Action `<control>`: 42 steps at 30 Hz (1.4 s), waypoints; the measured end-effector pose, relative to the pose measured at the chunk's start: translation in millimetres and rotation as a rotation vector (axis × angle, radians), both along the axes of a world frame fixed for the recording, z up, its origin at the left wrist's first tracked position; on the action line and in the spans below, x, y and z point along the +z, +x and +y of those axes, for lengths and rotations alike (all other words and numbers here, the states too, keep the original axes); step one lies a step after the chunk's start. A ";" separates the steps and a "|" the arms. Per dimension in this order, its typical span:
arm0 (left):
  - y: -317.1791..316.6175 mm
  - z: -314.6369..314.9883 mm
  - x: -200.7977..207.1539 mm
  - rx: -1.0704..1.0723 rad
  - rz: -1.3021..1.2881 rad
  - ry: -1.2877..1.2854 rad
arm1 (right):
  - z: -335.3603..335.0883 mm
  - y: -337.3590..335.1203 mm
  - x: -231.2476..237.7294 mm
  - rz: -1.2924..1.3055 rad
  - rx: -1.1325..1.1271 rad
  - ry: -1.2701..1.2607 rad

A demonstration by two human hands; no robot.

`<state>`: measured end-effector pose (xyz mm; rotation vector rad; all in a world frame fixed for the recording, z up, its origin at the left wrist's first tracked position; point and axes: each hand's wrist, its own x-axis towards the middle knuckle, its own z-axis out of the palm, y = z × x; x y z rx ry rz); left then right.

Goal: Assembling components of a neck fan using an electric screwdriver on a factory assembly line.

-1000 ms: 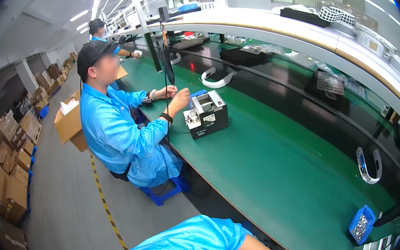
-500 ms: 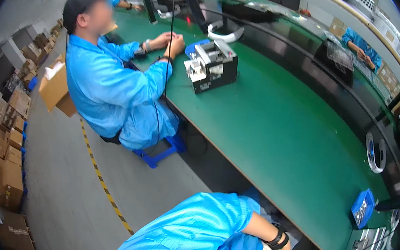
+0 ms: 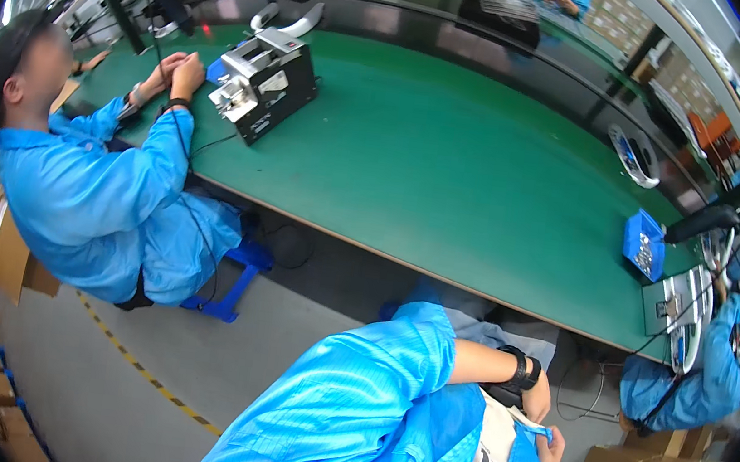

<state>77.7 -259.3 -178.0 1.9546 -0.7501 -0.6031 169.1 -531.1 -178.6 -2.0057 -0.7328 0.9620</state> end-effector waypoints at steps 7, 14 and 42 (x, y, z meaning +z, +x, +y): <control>4.4 18.5 -72.6 0.351 0.560 -0.708 | 57.6 -20.4 12.1 0.101 0.098 0.095; -93.4 62.6 -0.9 0.673 -0.169 -0.159 | 104.1 -5.6 19.0 0.077 0.215 0.024; -256.7 171.3 82.3 2.211 -0.523 0.473 | 334.5 -25.5 105.9 -0.516 0.244 0.632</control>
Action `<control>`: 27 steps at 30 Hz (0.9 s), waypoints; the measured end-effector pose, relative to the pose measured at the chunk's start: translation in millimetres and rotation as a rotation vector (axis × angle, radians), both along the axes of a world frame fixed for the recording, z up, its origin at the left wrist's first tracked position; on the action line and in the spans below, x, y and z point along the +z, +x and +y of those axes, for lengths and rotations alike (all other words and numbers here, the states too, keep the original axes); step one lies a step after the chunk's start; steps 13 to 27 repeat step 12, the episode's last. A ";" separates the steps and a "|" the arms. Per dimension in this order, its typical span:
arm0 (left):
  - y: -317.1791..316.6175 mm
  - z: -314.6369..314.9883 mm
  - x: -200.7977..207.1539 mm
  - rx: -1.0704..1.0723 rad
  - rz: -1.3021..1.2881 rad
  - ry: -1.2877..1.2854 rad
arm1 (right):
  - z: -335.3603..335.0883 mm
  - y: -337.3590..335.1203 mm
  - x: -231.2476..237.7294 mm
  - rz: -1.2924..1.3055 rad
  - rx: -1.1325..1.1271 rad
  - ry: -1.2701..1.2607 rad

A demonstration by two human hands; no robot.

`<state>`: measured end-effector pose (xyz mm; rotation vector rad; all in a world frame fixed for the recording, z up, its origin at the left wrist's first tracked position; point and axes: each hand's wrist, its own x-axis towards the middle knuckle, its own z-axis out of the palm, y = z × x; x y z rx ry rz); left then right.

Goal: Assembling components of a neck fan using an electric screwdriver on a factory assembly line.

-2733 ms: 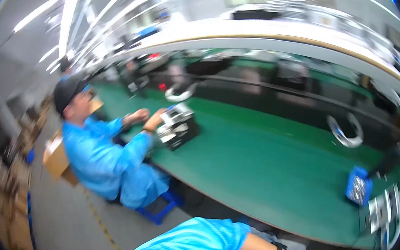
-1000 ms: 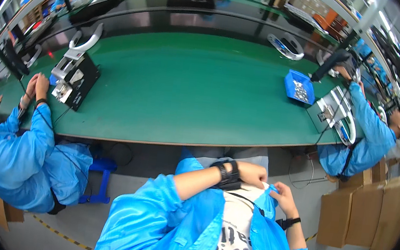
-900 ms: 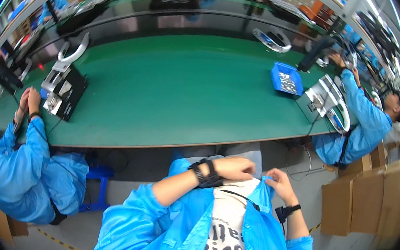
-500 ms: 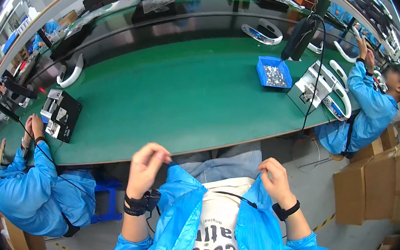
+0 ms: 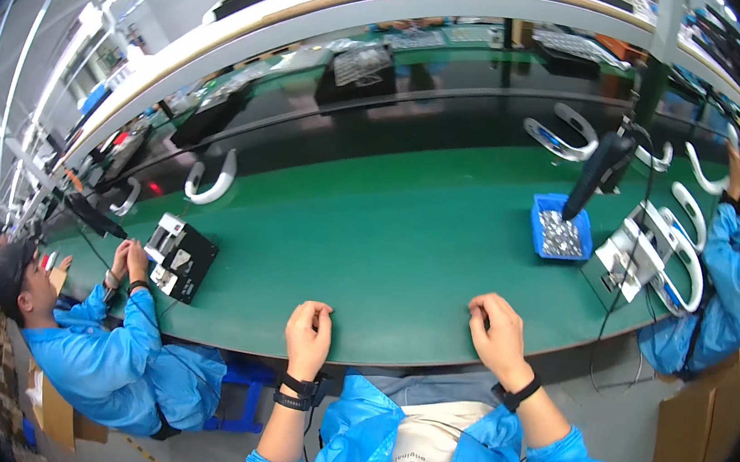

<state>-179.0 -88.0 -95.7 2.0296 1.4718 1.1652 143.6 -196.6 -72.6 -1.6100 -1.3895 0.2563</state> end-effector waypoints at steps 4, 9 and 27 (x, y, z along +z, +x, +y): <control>6.6 -1.7 8.3 0.007 0.148 0.127 | 0.2 -1.1 1.9 -0.082 0.021 0.018; 10.2 1.8 7.9 0.040 0.183 0.133 | 3.0 -0.3 3.8 -0.075 0.010 -0.011; 11.2 1.5 10.4 0.080 0.178 0.063 | 5.5 5.8 -1.3 -0.017 0.058 -0.051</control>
